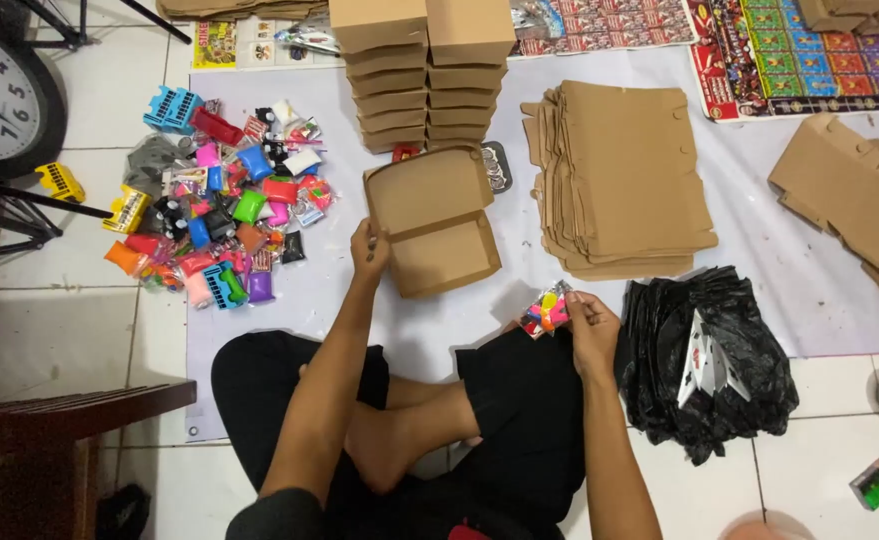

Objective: Packaging small toys into plastic bags and then into cardboard boxes on the floor.

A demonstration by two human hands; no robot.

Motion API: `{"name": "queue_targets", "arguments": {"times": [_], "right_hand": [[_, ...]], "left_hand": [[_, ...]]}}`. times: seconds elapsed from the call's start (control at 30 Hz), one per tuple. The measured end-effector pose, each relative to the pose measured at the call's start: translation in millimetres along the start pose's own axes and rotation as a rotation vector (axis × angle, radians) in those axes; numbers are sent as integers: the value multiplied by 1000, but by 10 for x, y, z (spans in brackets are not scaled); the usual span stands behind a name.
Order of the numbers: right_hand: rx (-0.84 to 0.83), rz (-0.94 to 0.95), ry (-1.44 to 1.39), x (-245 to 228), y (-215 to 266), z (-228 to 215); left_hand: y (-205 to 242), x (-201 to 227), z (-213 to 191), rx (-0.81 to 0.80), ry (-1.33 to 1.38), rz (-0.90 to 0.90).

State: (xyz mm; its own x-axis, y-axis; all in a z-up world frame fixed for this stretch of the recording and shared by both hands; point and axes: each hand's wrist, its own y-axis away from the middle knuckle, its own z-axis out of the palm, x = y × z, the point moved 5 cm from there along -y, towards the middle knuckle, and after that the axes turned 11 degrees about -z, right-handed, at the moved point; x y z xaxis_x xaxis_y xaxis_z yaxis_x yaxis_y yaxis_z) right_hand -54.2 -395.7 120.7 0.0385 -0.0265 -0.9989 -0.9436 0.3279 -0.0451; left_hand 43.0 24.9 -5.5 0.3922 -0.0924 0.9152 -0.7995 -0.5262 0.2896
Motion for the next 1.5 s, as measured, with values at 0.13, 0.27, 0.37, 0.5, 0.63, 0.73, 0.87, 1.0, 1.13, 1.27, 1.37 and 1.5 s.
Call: {"name": "queue_targets", "arguments": {"times": [0.13, 0.27, 0.37, 0.5, 0.63, 0.73, 0.87, 1.0, 1.13, 1.27, 1.37, 1.5], "right_hand": [[4, -4, 9, -55, 25, 30], [22, 3, -31, -60, 47, 56], [37, 5, -41, -18, 25, 39], [40, 18, -49, 90, -1, -18], [25, 37, -36, -12, -13, 8], [-6, 45, -34, -136, -12, 101], [-217, 0, 110, -439, 54, 340], [-326, -67, 146, -498, 84, 386], [-268, -77, 130, -921, 145, 216], [-209, -127, 119, -1010, 79, -301], [-58, -196, 314, -908, -73, -1124], [162, -177, 881, -648, -232, -2104]], "left_hand": [[63, -49, -224, -9, 132, -34], [-6, 177, -329, 48, 106, -67], [-286, 345, -223, 92, 41, -26], [-716, 309, 11, 30, -65, -87], [35, 502, 78, 79, -122, 15], [260, -139, 674, -154, 108, 51], [1328, 514, 928, -990, 671, 345], [2403, 1625, 767, -874, 60, 117], [2718, 1725, 915, -778, 40, 173], [2856, 1707, 1114, -743, 153, 94], [3043, 1897, 1164, -800, 207, 74], [3204, 2140, 1244, -867, 200, 41]]}}
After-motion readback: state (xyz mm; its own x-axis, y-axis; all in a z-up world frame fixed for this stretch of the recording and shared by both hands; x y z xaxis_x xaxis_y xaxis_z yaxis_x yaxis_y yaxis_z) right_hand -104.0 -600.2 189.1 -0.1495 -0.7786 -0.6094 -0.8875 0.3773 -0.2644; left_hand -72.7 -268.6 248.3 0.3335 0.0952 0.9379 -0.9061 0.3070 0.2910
